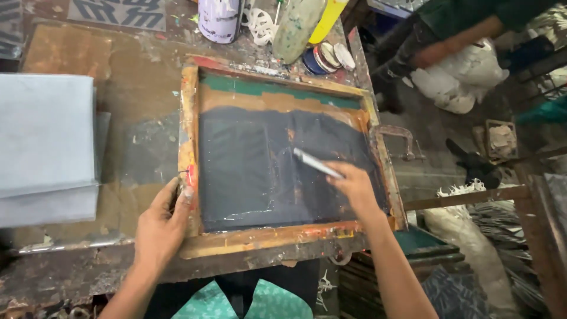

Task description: The person performs screen printing by placing a white sheet under a screen frame, pouring black ink onto the screen, and using a squeegee to pull the ink across the mesh. They lift the screen to reveal the printed sheet and repeat the process.

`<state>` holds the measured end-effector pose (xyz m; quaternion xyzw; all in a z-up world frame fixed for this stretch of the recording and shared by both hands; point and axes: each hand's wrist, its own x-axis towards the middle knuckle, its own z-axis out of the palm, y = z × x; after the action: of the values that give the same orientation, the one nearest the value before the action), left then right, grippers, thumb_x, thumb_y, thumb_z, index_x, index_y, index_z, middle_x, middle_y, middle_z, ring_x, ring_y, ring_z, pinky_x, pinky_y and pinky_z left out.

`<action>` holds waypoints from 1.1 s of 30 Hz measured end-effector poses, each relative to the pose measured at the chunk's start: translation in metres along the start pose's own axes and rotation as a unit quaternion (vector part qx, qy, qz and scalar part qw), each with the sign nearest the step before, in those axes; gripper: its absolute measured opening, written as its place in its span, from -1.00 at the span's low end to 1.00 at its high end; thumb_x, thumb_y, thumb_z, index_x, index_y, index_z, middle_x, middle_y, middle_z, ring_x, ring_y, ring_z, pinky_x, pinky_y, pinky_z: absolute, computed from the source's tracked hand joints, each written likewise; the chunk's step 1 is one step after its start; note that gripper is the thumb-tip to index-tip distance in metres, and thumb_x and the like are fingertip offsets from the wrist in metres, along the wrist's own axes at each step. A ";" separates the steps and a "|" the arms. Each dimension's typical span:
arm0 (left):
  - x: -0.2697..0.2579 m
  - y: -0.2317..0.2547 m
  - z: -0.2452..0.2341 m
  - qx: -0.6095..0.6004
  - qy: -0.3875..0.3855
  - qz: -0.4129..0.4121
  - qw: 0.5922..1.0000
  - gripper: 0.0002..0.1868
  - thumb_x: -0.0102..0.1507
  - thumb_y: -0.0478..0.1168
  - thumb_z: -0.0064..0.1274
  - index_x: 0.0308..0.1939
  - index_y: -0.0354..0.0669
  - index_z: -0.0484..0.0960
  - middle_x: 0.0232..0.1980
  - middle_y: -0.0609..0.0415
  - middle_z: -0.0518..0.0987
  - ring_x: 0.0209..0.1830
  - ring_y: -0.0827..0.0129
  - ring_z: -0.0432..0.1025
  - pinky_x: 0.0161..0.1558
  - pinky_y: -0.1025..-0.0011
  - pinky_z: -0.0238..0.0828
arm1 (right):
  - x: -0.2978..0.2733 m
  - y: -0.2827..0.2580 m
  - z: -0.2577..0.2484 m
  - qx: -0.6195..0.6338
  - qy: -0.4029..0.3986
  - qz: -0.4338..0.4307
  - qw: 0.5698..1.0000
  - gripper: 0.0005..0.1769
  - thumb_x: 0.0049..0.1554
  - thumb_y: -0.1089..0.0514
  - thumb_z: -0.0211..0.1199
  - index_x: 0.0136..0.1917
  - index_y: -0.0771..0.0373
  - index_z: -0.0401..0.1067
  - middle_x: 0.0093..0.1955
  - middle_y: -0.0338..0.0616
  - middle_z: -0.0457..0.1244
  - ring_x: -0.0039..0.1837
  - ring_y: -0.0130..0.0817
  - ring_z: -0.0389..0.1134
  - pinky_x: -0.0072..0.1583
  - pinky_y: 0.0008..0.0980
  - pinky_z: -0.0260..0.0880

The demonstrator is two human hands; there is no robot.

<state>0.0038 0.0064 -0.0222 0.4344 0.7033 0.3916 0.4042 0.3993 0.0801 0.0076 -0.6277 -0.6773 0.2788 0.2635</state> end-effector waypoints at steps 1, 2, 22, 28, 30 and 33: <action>-0.002 0.007 0.000 0.052 0.005 -0.003 0.999 -0.35 0.30 0.15 0.03 0.37 -0.12 0.50 0.08 -0.21 0.66 0.07 0.09 0.57 0.08 0.24 0.43 | -0.012 0.000 -0.002 0.011 -0.010 0.017 1.000 -0.55 0.05 0.23 0.30 0.23 0.21 0.55 0.00 -0.11 0.43 -0.08 -0.44 0.37 -0.03 -0.44 0.35; -0.004 0.014 -0.002 0.105 0.008 -0.006 0.994 -0.32 0.29 0.17 0.04 0.39 -0.10 0.49 0.05 -0.27 0.65 0.03 -0.06 0.56 0.04 0.15 0.44 | -0.026 0.000 -0.002 0.022 -0.021 0.036 0.999 -0.54 0.03 0.25 0.29 0.23 0.20 0.57 -0.01 -0.13 0.43 -0.13 -0.45 0.36 -0.08 -0.45 0.34; 0.116 0.039 0.021 0.273 -0.114 0.441 0.848 -0.60 0.28 -0.01 0.10 0.06 -0.20 0.59 0.07 -0.12 0.62 0.19 0.04 0.45 0.33 0.03 0.21 | 0.089 -0.073 0.131 -0.022 -0.051 -0.291 0.955 -0.52 -0.05 0.36 0.24 0.17 0.18 0.54 0.23 -0.07 0.41 0.29 -0.08 0.42 0.31 -0.24 0.40; 0.026 0.008 0.014 0.195 -0.119 0.444 0.866 -0.60 0.21 -0.14 0.16 0.04 -0.29 0.51 0.12 -0.16 0.57 0.18 -0.04 0.42 0.34 0.00 0.22 | -0.009 -0.077 0.128 -0.061 -0.036 -0.303 0.950 -0.41 -0.09 0.37 0.20 0.24 0.18 0.52 0.29 -0.08 0.38 0.35 -0.08 0.38 0.38 -0.15 0.37; -0.015 -0.002 0.009 0.186 -0.121 0.441 0.870 -0.58 0.17 -0.15 0.17 0.03 -0.31 0.49 0.13 -0.16 0.55 0.17 -0.05 0.42 0.35 -0.02 0.21 | -0.050 -0.079 0.124 -0.073 -0.023 -0.339 0.938 -0.40 -0.08 0.39 0.18 0.26 0.18 0.49 0.32 -0.09 0.36 0.38 -0.09 0.38 0.42 -0.12 0.37; -0.059 -0.009 0.001 0.199 -0.104 0.436 0.872 -0.60 0.17 -0.20 0.14 0.04 -0.27 0.48 0.15 -0.14 0.54 0.24 -0.01 0.42 0.39 -0.05 0.20 | -0.093 -0.088 0.119 -0.087 -0.035 -0.345 0.934 -0.43 -0.09 0.33 0.22 0.23 0.23 0.49 0.31 -0.06 0.35 0.37 -0.07 0.36 0.41 -0.05 0.35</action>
<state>0.0192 -0.0507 -0.0176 0.8063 0.4593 0.3323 0.1687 0.2598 -0.0235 -0.0143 -0.3659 -0.8827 0.1327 0.2635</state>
